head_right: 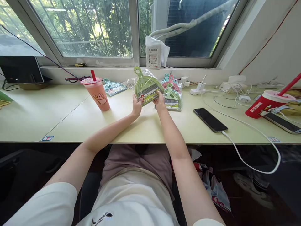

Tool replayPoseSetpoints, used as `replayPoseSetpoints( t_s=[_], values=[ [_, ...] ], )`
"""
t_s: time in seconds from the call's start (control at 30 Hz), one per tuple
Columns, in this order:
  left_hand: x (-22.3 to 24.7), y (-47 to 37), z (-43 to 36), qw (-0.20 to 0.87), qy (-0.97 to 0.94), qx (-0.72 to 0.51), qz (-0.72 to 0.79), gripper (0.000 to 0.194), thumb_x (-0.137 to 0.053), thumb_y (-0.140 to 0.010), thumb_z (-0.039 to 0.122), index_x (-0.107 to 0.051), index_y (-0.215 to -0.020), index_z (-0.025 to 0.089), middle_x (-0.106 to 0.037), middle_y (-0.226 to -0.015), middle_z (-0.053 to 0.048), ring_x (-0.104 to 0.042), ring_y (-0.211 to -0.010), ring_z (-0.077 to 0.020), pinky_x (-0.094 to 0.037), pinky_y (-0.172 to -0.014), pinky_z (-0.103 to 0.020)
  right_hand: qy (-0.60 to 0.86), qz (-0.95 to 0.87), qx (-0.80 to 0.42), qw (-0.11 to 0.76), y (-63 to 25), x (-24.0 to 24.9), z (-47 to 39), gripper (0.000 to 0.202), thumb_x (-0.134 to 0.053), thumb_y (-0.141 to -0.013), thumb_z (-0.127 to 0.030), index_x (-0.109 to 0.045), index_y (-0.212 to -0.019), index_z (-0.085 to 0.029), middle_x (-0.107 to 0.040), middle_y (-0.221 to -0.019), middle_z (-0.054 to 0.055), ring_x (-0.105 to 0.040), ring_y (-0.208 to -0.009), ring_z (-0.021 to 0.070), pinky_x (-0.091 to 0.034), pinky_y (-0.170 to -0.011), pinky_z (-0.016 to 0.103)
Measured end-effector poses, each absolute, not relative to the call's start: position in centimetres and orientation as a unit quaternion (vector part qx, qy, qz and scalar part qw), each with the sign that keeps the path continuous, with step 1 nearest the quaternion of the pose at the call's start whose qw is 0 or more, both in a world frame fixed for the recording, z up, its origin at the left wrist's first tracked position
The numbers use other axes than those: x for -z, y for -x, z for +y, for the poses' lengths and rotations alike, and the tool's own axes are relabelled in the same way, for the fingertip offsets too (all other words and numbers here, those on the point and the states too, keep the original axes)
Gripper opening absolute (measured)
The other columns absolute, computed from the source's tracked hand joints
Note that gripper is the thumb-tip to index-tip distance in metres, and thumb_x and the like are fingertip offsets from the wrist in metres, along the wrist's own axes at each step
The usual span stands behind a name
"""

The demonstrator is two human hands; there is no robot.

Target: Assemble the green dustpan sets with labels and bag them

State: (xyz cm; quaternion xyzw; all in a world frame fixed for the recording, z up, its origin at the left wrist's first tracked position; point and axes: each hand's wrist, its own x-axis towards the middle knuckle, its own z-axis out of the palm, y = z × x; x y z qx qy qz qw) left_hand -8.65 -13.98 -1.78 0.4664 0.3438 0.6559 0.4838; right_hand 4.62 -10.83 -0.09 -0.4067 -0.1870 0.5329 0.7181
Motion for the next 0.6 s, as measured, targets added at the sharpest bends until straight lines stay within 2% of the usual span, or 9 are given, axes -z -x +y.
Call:
replayPoseSetpoints(
  t_s=[0.1,0.2,0.33,0.5,0.6],
  values=[
    [1.8,8.4,-14.5,0.48,-0.478,-0.655,0.336,0.05,-0.064,-0.086,0.013,-0.051,-0.133,0.027,-0.072,-0.114,-0.005,-0.066,-0.121,-0.0224,-0.048,-0.111,-0.037,0.41,-0.185,-0.526,0.722,-4.9,0.2,-10.8,0.014,-0.066,-0.095,-0.034,-0.063,-0.088,-0.022,-0.071,-0.076,-0.003,-0.07,-0.07,0.0133,-0.06,-0.064,0.024],
    [1.6,8.4,-14.6,0.483,-0.469,-0.661,0.331,0.051,-0.066,-0.086,0.016,-0.051,-0.133,0.028,-0.071,-0.116,-0.006,-0.066,-0.123,-0.0236,-0.048,-0.111,-0.038,0.375,-0.236,-0.525,0.726,-4.8,0.2,-11.0,0.016,-0.074,-0.09,-0.035,-0.066,-0.093,-0.022,-0.075,-0.084,-0.002,-0.073,-0.079,0.0144,-0.062,-0.069,0.025],
    [1.1,8.9,-14.1,0.485,-0.426,-0.688,0.33,0.046,-0.062,-0.089,0.017,-0.049,-0.132,0.027,-0.066,-0.128,-0.007,-0.063,-0.127,-0.0224,-0.049,-0.111,-0.036,0.311,-0.313,-0.55,0.709,-3.9,0.0,-11.9,0.017,-0.081,-0.086,-0.025,-0.069,-0.097,-0.023,-0.079,-0.091,-0.002,-0.076,-0.092,0.0155,-0.065,-0.082,0.026],
    [0.8,9.2,-13.9,0.483,-0.389,-0.698,0.357,0.042,-0.056,-0.093,0.015,-0.047,-0.132,0.027,-0.065,-0.128,-0.006,-0.062,-0.127,-0.0193,-0.049,-0.111,-0.032,0.317,-0.345,-0.587,0.661,-3.3,0.0,-12.3,0.017,-0.079,-0.083,-0.008,-0.069,-0.09,-0.02,-0.079,-0.085,-0.001,-0.077,-0.088,0.0141,-0.065,-0.084,0.023],
    [0.7,9.1,-13.8,0.496,-0.391,-0.686,0.363,0.035,-0.056,-0.094,0.016,-0.048,-0.127,0.026,-0.066,-0.126,-0.006,-0.065,-0.122,-0.02,-0.055,-0.105,-0.032,0.328,-0.321,-0.574,0.678,-3.2,0.2,-11.8,0.017,-0.074,-0.084,-0.003,-0.068,-0.086,-0.019,-0.077,-0.079,-0.002,-0.076,-0.083,0.0126,-0.065,-0.085,0.023]
  ],
)
